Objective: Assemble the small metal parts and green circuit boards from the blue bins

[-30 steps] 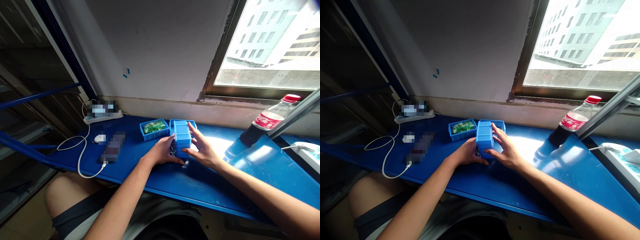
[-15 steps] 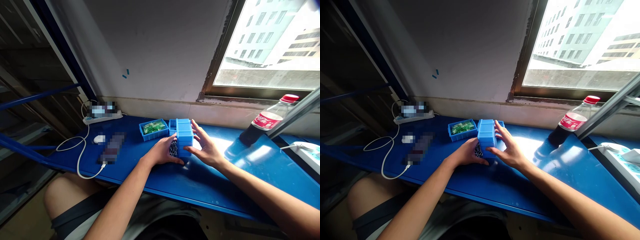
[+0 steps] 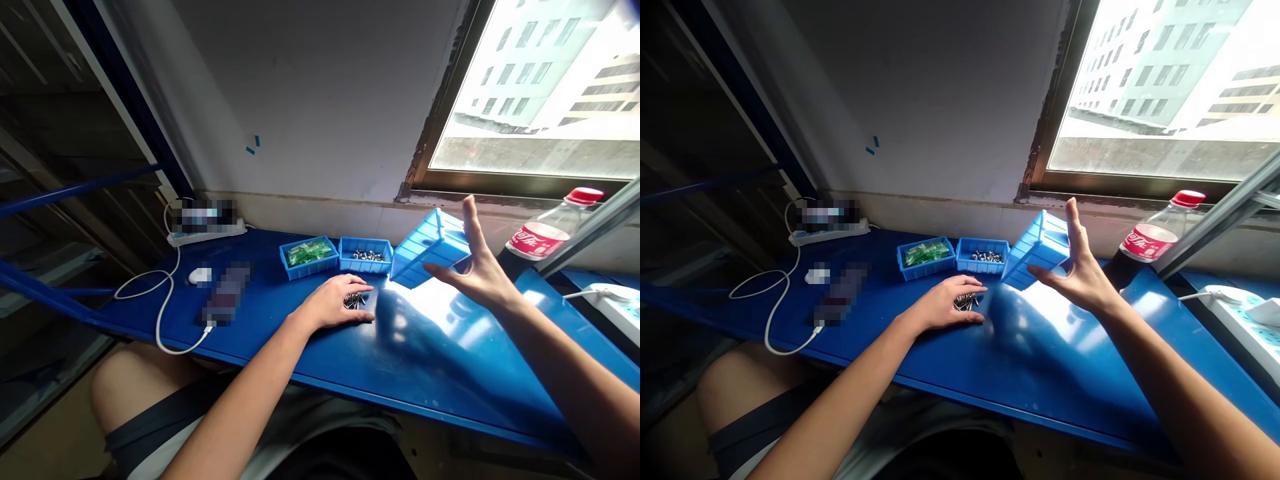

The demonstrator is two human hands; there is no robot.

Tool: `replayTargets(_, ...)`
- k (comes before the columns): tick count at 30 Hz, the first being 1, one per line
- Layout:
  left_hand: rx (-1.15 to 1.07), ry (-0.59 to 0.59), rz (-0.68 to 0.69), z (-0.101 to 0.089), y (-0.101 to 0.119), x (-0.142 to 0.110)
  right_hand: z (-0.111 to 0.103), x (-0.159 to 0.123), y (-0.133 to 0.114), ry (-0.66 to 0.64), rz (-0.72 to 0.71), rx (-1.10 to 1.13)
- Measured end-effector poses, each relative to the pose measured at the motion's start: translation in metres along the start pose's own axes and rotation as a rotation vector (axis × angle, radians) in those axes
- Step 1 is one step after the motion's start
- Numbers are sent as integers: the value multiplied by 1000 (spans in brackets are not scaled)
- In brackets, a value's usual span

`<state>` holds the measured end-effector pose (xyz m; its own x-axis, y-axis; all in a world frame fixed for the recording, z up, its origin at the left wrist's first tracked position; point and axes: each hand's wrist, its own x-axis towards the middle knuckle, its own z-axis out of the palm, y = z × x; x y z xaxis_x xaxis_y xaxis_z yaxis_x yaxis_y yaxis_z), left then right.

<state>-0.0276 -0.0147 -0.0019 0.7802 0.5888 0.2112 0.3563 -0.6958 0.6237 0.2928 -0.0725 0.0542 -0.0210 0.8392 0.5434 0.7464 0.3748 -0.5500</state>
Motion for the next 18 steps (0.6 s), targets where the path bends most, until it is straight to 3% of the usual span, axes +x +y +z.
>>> replayTargets(8,-25,-11,6,3,-3,-1,-14,5,23,16,103,-147)
replayTargets(14,-55,2,-4,2,-1,-2,-16,7,46,-172,411,-279)
replayTargets(18,-55,-2,-12,1,0,-2,-18,4,65,-337,447,-444)
